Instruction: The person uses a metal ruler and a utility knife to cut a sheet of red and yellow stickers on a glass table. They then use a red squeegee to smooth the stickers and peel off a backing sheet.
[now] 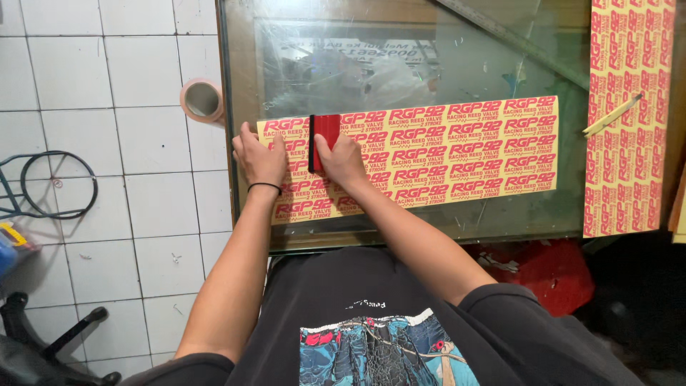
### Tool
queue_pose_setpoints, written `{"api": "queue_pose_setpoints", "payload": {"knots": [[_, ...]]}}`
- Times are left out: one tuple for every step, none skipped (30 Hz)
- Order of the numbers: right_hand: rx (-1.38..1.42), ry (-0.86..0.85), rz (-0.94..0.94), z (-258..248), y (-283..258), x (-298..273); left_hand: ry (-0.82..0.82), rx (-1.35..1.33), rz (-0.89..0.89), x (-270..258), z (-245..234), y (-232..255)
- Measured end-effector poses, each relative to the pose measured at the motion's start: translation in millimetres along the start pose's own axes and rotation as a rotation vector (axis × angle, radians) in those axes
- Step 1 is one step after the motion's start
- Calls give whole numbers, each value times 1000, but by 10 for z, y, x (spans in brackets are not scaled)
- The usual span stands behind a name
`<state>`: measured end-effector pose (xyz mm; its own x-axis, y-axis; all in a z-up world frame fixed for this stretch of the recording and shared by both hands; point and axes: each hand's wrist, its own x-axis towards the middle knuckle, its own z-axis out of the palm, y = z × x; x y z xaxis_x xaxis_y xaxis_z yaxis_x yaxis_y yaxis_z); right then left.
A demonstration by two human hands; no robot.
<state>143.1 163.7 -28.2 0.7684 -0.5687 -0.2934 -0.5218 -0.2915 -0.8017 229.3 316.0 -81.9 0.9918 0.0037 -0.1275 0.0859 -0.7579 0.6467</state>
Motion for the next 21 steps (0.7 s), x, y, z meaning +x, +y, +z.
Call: {"api": "queue_pose_setpoints", "payload": {"knots": [[-3,9,-1,-11,-9,-30,-3,-7,6,77,3,-66],[8,-30,11,-24,-19,-52,-40,-43,-16,159,11,-126],[18,-69,25,-38,-26,-73,-79,-79,-39,242,26,-185],[14,-60,25,-145,-130,-136,-84,-86,-34,311,-43,-102],[38,-30,4,-249,-209,-247,-161,-136,-73,323,-114,-54],[61,0,-16,-349,-288,-356,-239,-186,-111,337,-181,-8],[57,1,-12,-462,-255,-377,-244,-187,-114,337,-211,-9],[39,34,-37,-579,-225,-396,-239,-200,-15,338,-240,-6],[21,67,-63,-702,-196,-410,-233,-213,85,342,-264,5],[16,69,-59,-812,-122,-393,-238,-216,84,294,-368,41],[-131,104,-181,-921,-48,-377,-198,-279,288,246,-478,75],[-278,138,-304,-1037,25,-362,-156,-340,494,195,-588,115],[-281,146,-303,-983,109,-344,-159,-346,500,185,-577,45],[-420,165,-436,-934,195,-325,-144,-339,592,172,-563,-21],[-558,176,-565,-889,296,-338,-131,-328,678,120,-556,-102],[-561,179,-561,-776,329,-336,-135,-331,679,100,-518,-103],[-609,218,-701,-653,358,-325,-91,-260,621,101,-481,-101],[-658,257,-842,-532,388,-310,-47,-189,563,102,-441,-97],[-662,262,-833,-480,415,-256,-56,-192,567,139,-351,-96],[-713,296,-864,-430,446,-200,38,-132,539,174,-256,-94],[-765,326,-897,-384,484,-149,133,-72,505,192,-159,-100]]}}
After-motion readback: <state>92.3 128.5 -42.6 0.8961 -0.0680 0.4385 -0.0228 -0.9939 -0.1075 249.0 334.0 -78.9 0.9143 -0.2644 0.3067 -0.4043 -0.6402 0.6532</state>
